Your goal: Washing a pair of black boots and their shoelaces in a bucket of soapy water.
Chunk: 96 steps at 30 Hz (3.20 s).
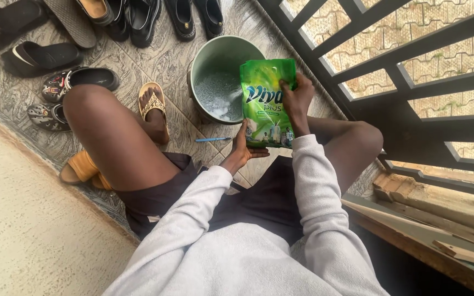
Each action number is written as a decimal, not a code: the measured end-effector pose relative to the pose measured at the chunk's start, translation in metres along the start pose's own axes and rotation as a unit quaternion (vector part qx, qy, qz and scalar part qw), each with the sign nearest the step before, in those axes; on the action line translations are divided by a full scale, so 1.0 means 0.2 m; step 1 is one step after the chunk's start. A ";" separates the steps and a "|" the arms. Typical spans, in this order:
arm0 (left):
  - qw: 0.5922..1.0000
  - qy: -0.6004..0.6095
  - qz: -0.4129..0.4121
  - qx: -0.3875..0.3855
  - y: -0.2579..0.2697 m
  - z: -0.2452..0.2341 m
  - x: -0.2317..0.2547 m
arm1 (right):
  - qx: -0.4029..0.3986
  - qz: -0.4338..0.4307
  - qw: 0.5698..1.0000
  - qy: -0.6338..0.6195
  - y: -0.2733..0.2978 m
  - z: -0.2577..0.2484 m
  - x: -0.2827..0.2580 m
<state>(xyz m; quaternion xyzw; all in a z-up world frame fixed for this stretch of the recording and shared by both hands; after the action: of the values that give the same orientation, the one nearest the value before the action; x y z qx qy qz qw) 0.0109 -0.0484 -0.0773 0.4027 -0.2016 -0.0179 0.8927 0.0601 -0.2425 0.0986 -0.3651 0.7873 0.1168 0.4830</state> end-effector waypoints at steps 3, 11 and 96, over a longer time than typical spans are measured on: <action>1.000 0.006 -0.003 0.003 0.01 0.00 -0.03 | 0.002 0.001 1.000 0.018 0.01 0.00 0.01; 1.000 0.006 0.004 -0.004 -0.01 0.00 -0.02 | -0.004 0.044 0.999 -0.010 -0.02 0.01 0.03; 0.899 -0.265 0.300 0.176 0.64 0.26 0.60 | 0.153 0.033 0.906 -0.393 0.52 -0.32 -0.23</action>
<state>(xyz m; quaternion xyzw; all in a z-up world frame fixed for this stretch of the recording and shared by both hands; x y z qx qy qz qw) 0.0840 -0.0222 0.0884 0.4537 -0.5415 0.1808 0.6843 -0.0423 -0.1823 0.1517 -0.1853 0.5530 0.1449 0.7993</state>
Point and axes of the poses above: each hand's wrist, its own y-axis away from the middle knuckle, its own z-axis out of the palm, x = y × z, the point moved 7 cm from there along -y, towards the middle knuckle, and after that the axes turned 14 degrees about -y, right-handed, at the moved point
